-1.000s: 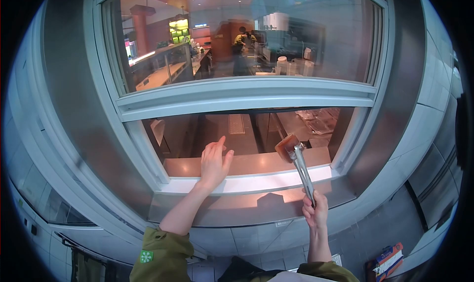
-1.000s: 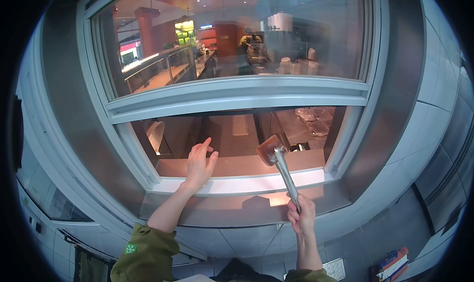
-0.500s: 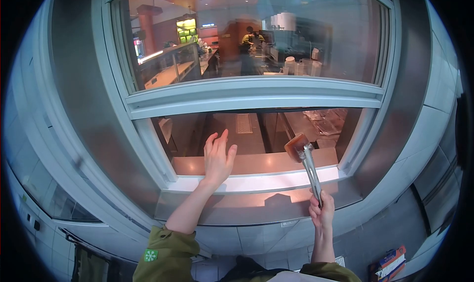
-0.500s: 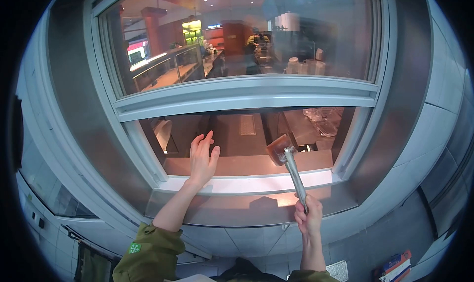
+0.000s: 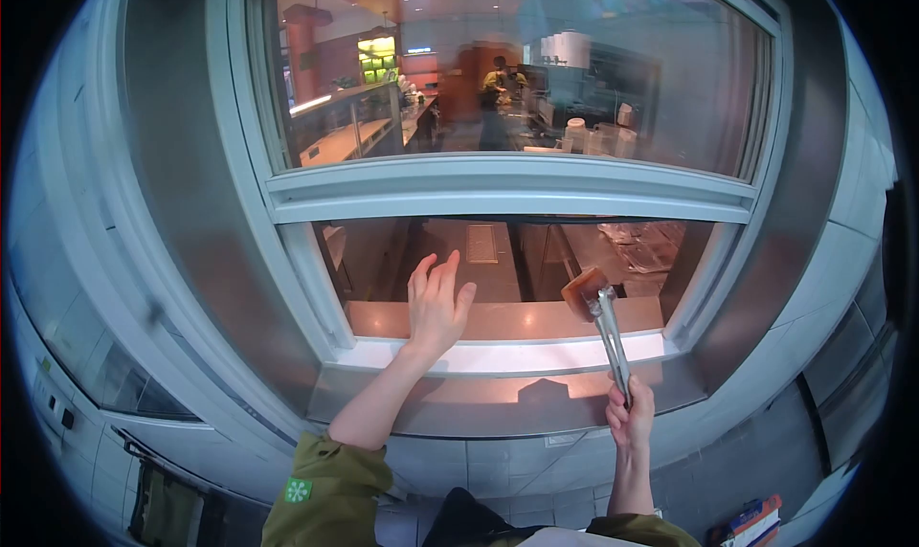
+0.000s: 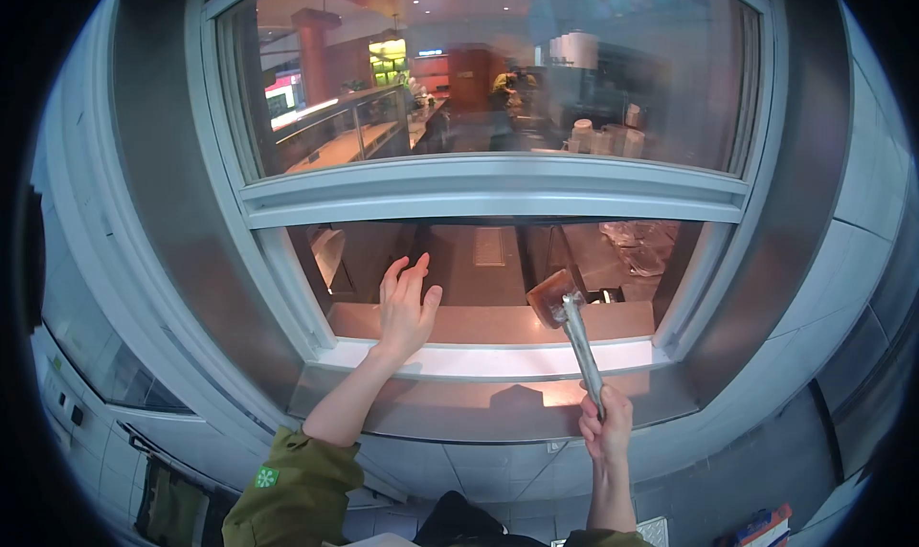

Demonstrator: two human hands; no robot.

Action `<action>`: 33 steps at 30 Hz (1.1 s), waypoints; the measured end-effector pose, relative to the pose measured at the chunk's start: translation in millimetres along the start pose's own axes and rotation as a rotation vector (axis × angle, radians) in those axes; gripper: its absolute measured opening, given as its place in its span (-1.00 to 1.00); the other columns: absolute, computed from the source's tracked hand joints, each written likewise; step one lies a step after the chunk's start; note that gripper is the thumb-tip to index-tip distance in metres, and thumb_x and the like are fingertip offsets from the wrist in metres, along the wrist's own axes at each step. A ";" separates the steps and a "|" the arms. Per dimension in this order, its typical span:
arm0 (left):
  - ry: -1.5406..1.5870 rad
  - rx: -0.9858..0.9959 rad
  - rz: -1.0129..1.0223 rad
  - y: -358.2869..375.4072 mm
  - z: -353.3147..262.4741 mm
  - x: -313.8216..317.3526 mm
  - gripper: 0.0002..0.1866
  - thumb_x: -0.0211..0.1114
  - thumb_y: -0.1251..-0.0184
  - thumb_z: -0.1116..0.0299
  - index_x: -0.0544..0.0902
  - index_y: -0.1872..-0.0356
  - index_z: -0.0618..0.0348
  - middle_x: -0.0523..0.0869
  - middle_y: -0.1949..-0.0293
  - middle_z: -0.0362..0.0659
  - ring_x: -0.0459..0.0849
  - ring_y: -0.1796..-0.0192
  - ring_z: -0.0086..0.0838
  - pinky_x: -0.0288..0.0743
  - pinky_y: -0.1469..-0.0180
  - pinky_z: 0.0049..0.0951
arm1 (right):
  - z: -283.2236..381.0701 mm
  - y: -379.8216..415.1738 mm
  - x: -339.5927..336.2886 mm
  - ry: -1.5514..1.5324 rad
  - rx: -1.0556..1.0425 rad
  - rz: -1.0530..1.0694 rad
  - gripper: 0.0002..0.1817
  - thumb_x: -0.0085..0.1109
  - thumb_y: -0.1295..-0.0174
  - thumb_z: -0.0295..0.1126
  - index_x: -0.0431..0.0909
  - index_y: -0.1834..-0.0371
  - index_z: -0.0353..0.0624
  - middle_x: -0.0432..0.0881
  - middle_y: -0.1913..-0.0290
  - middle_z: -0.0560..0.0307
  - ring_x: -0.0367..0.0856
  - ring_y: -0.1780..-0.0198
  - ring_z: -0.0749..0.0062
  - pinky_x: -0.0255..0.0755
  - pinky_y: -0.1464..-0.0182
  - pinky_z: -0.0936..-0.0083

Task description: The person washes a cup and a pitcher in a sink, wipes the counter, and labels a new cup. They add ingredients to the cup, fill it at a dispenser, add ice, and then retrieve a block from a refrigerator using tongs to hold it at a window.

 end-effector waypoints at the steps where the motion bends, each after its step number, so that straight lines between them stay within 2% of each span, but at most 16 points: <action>1: 0.000 0.001 0.006 0.3 -0.5 0.5 -0.49 -0.02 -0.25 0.14 0.30 -0.13 0.28 0.47 0.10 0.03 0.20 -0.16 -0.13 0.04 -0.17 -0.13 | 0.9 0.7 1.0 -0.012 -0.001 -0.011 -0.60 -0.12 -0.24 -0.19 0.44 0.23 -0.41 0.26 0.70 0.29 0.00 0.83 0.79 -0.08 0.86 0.81; 14: 0.128 -0.059 0.016 0.6 1.4 0.5 -0.53 -0.01 -0.24 0.22 0.31 -0.12 0.29 0.49 0.09 -0.01 0.23 -0.16 -0.15 0.07 -0.17 -0.18 | 2.9 1.2 3.1 0.002 0.020 0.000 -0.60 -0.08 -0.22 -0.18 0.44 0.23 -0.41 0.26 0.71 0.28 0.02 0.83 0.79 -0.08 0.85 0.80; 20: 0.203 -0.071 -0.012 0.7 4.5 0.8 -0.56 -0.10 -0.30 0.21 0.34 -0.09 0.32 0.52 0.12 -0.06 0.23 -0.17 -0.20 0.16 -0.13 -0.25 | 0.7 0.8 0.7 -0.023 0.029 0.050 -0.59 -0.05 -0.20 -0.17 0.44 0.25 -0.41 0.27 0.71 0.25 0.02 0.84 0.79 -0.07 0.85 0.80; 23: 0.227 -0.061 -0.043 -0.2 6.6 0.2 -0.57 -0.02 -0.23 0.27 0.35 -0.08 0.31 0.52 0.14 -0.04 0.26 -0.14 -0.18 0.10 -0.15 -0.20 | 1.8 -0.4 2.0 -0.028 0.027 0.069 -0.60 -0.04 -0.20 -0.18 0.44 0.26 -0.42 0.27 0.72 0.24 0.02 0.85 0.78 -0.07 0.86 0.80; 33: 0.137 -0.008 -0.064 -1.4 9.5 2.3 -0.58 0.01 -0.21 0.27 0.37 -0.05 0.29 0.55 0.17 -0.06 0.29 -0.12 -0.20 0.12 -0.13 -0.20 | 2.3 0.5 0.4 -0.045 0.057 0.139 -0.61 -0.02 -0.19 -0.21 0.44 0.24 -0.44 0.29 0.71 0.20 0.02 0.84 0.75 -0.05 0.84 0.78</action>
Point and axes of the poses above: each hand's wrist, its own y-axis away from the middle knuckle, its own x-axis out of the palm, z = x × y, the point moved 5 cm from there along -y, towards the middle knuckle
